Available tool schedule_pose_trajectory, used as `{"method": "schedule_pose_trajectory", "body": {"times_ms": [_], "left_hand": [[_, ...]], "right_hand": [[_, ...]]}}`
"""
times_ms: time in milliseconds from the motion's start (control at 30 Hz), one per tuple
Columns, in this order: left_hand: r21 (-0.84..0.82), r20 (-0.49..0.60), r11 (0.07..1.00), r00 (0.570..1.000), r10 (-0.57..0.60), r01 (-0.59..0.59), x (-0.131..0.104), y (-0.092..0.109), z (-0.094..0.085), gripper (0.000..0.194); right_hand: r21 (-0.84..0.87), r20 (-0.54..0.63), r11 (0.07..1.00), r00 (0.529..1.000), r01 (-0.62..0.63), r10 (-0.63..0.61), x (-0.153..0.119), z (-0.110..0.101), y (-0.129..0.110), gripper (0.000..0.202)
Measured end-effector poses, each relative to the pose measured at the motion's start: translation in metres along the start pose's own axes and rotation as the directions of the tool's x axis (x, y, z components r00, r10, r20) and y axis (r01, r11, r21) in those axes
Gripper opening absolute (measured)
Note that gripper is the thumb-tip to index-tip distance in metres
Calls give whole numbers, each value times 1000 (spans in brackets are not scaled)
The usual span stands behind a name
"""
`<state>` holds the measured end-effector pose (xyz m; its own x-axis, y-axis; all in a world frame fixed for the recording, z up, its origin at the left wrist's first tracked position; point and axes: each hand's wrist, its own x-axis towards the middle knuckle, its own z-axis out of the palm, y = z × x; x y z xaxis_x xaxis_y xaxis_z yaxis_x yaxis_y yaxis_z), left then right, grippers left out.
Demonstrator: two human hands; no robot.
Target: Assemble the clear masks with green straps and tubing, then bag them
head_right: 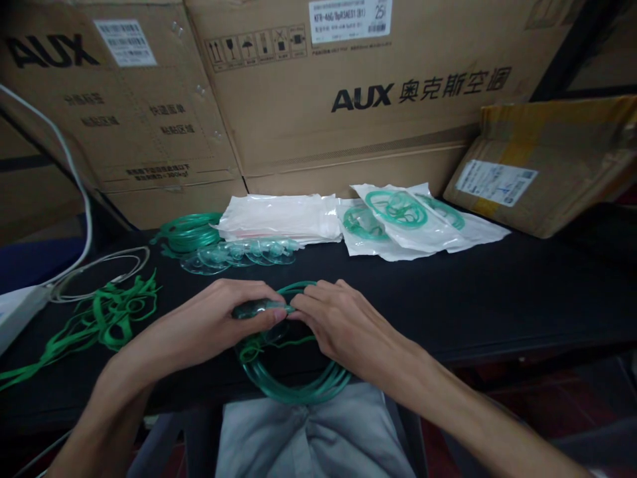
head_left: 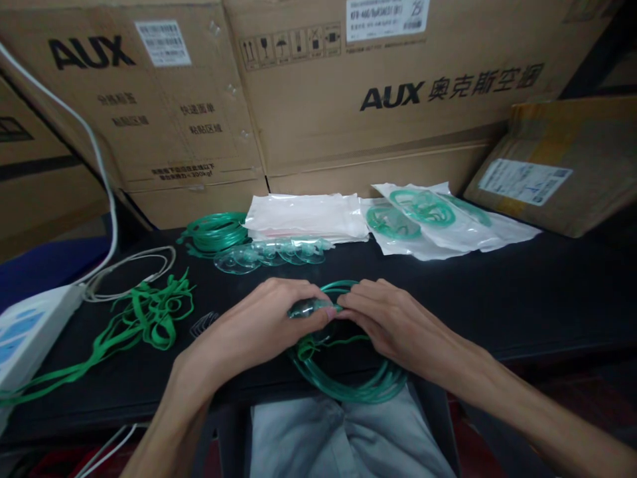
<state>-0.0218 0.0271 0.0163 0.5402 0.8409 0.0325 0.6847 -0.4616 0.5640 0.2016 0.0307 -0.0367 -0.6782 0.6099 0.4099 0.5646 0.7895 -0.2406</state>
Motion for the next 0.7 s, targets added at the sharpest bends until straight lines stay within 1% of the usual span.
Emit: {"method": "schedule_pose_trajectory", "body": {"times_ms": [133,267,333,367,433,533,600,633,700], "left_hand": [[38,2,999,1000,6,-6,-2,2,-1,17],[100,-11,991,996,94,-92,-2,-1,-3,14],[135,-48,982,989,137,-129,-5,-6,-8,13],[149,-83,980,986,143,-130,-8,-8,-13,13],[159,-166,984,980,112,-85,-15,-10,-24,15],[141,-283,989,959,-1,43,-23,-8,-36,25],[117,-352,986,934,-67,115,-23,-5,-37,30],[100,-374,986,923,-87,133,-22,-4,-36,31],[58,-383,988,918,-109,141,-19,-4,-33,32]], "right_hand": [[51,17,999,1000,0,0,1,0,-1,19],[62,27,998,999,-25,23,0,-1,-3,18],[41,17,999,1000,-22,22,-1,-2,-2,19],[24,14,999,1000,-25,25,-1,-2,-2,20],[-12,-9,999,999,-42,42,-1,-1,-1,20],[-31,-57,998,997,-57,55,1,2,0,17],[8,-89,999,995,-53,53,3,2,0,16],[35,-104,998,993,-50,53,4,1,1,18],[73,-160,996,986,-43,54,4,-5,2,24]]}}
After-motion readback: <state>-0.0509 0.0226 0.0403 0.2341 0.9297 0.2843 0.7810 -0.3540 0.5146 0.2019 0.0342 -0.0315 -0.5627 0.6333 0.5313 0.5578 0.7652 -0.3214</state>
